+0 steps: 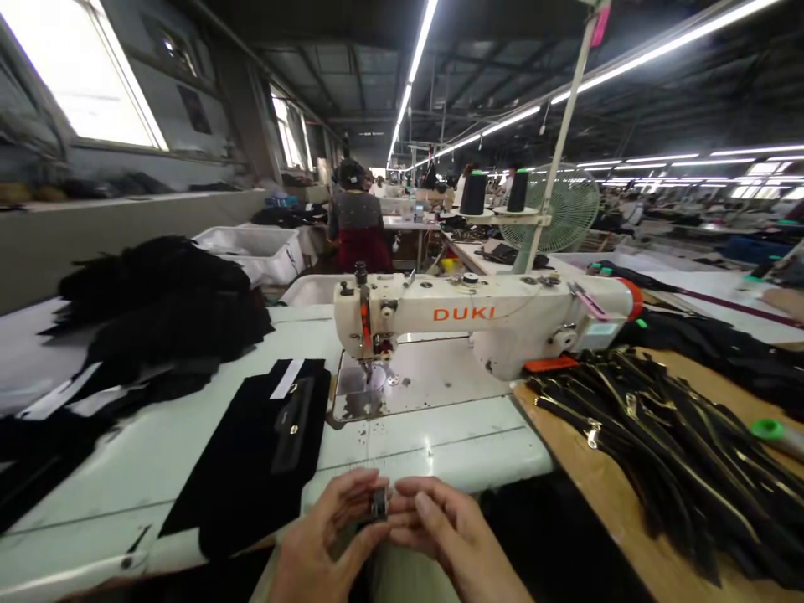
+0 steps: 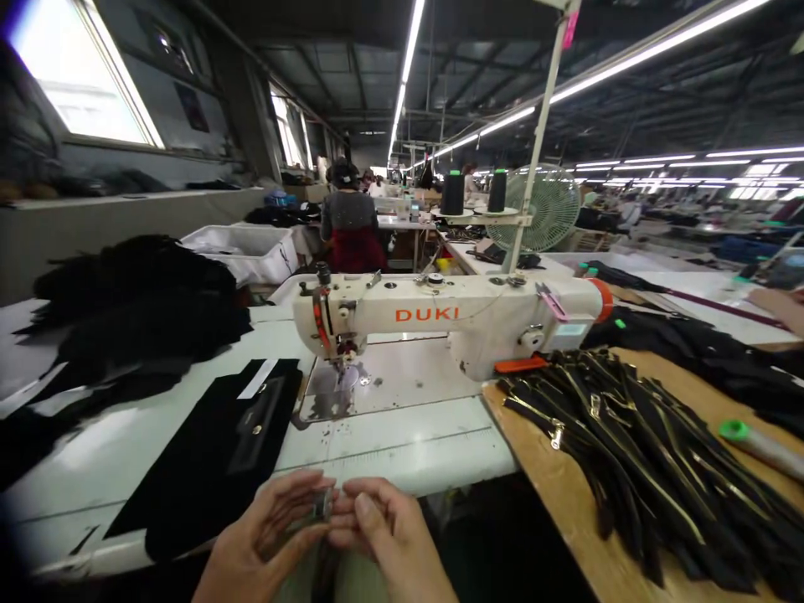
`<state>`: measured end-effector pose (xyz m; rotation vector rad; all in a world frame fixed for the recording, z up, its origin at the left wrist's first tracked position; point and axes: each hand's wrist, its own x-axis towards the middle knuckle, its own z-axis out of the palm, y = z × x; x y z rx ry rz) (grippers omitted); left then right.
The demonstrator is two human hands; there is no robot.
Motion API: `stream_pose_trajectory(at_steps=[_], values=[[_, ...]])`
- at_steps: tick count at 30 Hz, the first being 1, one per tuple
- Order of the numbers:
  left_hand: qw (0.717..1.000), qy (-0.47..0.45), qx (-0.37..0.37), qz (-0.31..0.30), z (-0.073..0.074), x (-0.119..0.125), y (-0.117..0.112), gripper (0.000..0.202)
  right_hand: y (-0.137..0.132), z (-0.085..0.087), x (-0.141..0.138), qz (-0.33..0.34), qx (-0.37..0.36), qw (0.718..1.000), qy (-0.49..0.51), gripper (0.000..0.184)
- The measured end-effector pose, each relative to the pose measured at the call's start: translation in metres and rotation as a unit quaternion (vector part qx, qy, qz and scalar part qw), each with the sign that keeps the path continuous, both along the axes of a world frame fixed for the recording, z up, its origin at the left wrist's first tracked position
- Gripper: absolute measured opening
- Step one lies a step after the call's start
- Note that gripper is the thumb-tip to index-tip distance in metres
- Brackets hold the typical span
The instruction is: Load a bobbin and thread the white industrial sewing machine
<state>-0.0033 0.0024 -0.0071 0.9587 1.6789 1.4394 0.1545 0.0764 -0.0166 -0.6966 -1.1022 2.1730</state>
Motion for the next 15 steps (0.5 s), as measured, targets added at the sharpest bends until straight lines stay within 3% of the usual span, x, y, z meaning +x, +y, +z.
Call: stream_pose_trajectory(at_steps=[4,8,11,15], values=[[0.979,0.192,-0.023,-0.064,-0.015,-0.011,0.003,0.036,0.001,-0.010,-0.006,0.003,0.021,1.000,-0.009,0.060],[0.932,0.343,0.037,-0.111,-0.022,-0.022,0.000,0.038,0.003,-0.020,-0.017,0.001,0.035,0.999,-0.007,0.053],[0.903,0.399,0.094,-0.127,-0.020,-0.021,-0.002,0.043,0.002,-0.019,-0.020,0.010,0.026,0.999,-0.023,0.041],[0.893,0.416,0.129,-0.115,-0.022,-0.014,-0.004,0.034,-0.002,-0.016,-0.022,-0.029,0.033,0.997,-0.065,0.032]])
